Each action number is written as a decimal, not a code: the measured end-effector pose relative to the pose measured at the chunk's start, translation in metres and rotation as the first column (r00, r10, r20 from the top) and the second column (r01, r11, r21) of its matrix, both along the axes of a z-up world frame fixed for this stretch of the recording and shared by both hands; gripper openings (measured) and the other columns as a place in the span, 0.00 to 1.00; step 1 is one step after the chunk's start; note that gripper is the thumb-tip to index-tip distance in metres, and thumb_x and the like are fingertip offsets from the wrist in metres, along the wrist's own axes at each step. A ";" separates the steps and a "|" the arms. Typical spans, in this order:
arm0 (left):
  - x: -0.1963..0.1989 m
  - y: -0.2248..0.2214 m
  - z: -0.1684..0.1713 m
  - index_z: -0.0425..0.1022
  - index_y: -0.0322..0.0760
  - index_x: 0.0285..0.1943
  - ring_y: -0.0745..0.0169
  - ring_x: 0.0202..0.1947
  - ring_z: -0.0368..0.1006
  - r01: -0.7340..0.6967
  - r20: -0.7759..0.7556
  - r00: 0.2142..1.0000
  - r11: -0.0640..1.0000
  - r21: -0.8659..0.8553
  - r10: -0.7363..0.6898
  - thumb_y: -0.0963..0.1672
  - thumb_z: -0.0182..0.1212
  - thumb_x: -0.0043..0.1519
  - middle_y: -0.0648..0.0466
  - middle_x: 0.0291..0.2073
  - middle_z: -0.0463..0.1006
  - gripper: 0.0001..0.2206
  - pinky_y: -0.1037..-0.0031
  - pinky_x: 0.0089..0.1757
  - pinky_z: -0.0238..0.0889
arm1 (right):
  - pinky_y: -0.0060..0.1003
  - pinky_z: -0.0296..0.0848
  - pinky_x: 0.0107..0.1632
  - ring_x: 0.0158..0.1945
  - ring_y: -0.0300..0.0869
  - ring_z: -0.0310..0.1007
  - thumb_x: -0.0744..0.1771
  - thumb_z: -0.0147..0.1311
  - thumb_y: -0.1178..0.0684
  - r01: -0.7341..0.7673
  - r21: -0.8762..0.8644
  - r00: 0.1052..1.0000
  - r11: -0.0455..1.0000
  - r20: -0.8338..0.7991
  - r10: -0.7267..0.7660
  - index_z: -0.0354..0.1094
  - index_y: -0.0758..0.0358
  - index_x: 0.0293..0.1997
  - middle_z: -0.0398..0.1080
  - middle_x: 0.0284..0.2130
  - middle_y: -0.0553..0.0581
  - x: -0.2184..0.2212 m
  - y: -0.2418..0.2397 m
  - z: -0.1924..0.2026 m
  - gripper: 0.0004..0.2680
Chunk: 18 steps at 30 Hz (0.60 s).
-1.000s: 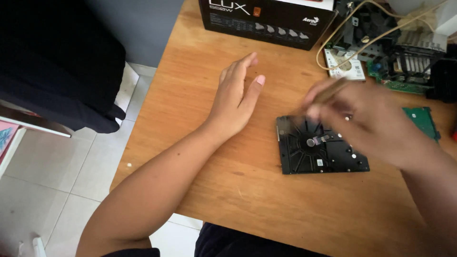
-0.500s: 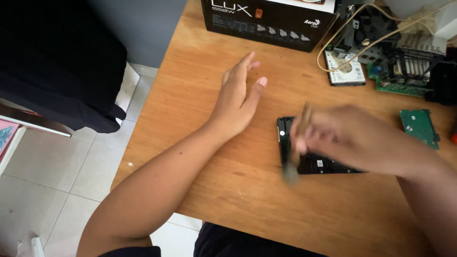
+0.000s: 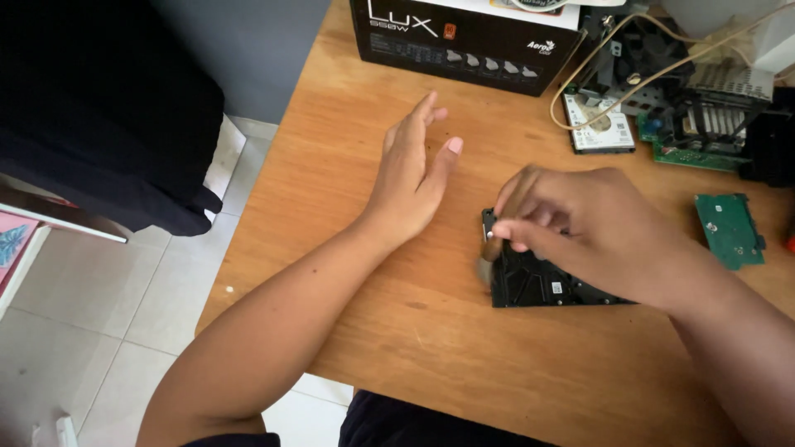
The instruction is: Disassembling a hard drive by removing multiple small screws with a screwdriver
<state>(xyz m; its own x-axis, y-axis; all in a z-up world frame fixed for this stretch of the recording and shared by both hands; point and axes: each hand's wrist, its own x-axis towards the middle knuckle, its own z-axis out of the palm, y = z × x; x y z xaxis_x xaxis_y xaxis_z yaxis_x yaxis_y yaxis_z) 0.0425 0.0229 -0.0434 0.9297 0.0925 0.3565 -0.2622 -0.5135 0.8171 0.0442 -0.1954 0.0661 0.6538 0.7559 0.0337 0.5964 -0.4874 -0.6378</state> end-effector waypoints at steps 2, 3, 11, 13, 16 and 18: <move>0.003 0.002 -0.006 0.49 0.33 0.77 0.48 0.70 0.60 -0.006 0.027 1.000 1.000 0.019 0.006 0.51 0.47 0.70 0.44 0.66 0.71 0.29 0.58 0.67 0.47 | 0.32 0.71 0.29 0.25 0.35 0.75 0.68 0.59 0.51 0.008 0.032 0.946 0.999 0.323 -0.018 0.74 0.59 0.43 0.76 0.27 0.47 0.005 -0.005 -0.014 0.05; 0.004 0.003 -0.009 0.49 0.34 0.77 0.48 0.69 0.62 -0.011 0.057 0.998 0.999 0.038 0.008 0.51 0.46 0.71 0.45 0.66 0.71 0.29 0.58 0.67 0.48 | 0.38 0.66 0.29 0.25 0.40 0.69 0.72 0.59 0.56 0.002 0.064 0.790 0.998 0.612 -0.041 0.71 0.65 0.51 0.72 0.25 0.51 0.008 -0.008 -0.021 0.05; 0.001 0.000 -0.007 0.48 0.35 0.77 0.47 0.71 0.57 0.016 0.003 1.000 1.000 -0.005 -0.016 0.51 0.47 0.70 0.44 0.67 0.70 0.29 0.58 0.67 0.48 | 0.30 0.78 0.32 0.34 0.32 0.84 0.67 0.52 0.46 -0.164 -0.017 0.979 0.986 -0.121 0.161 0.76 0.50 0.38 0.83 0.36 0.44 0.008 -0.040 0.000 0.06; 0.002 -0.001 -0.010 0.48 0.35 0.77 0.48 0.71 0.58 0.015 0.023 1.000 1.000 -0.002 -0.015 0.51 0.48 0.70 0.45 0.67 0.70 0.29 0.58 0.68 0.48 | 0.33 0.79 0.39 0.45 0.36 0.86 0.67 0.53 0.49 -0.121 0.024 0.988 0.992 -0.094 0.123 0.75 0.51 0.37 0.82 0.44 0.49 0.017 -0.050 -0.011 0.05; 0.002 -0.002 -0.008 0.49 0.33 0.76 0.47 0.71 0.58 0.033 0.028 0.999 0.999 0.029 -0.034 0.51 0.48 0.70 0.43 0.67 0.70 0.29 0.58 0.68 0.46 | 0.39 0.72 0.38 0.40 0.44 0.80 0.72 0.52 0.57 0.185 -0.057 0.880 0.981 0.454 -0.140 0.71 0.63 0.55 0.78 0.46 0.53 0.017 -0.051 -0.014 0.07; -0.001 -0.002 -0.007 0.48 0.33 0.77 0.46 0.71 0.57 0.034 0.001 0.999 0.999 0.025 -0.034 0.51 0.48 0.70 0.45 0.67 0.70 0.29 0.56 0.67 0.46 | 0.27 0.72 0.32 0.38 0.34 0.80 0.68 0.51 0.52 0.080 0.048 0.996 0.996 0.033 -0.081 0.78 0.57 0.42 0.80 0.39 0.49 0.001 -0.041 0.004 0.08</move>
<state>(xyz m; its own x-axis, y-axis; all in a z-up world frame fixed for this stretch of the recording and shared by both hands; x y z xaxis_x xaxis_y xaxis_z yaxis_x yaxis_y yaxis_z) 0.0417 0.0204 -0.0499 0.9317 0.0519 0.3596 -0.2809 -0.5249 0.8035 0.0450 -0.2360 0.0703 0.7102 0.6980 0.0915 0.5787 -0.5048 -0.6406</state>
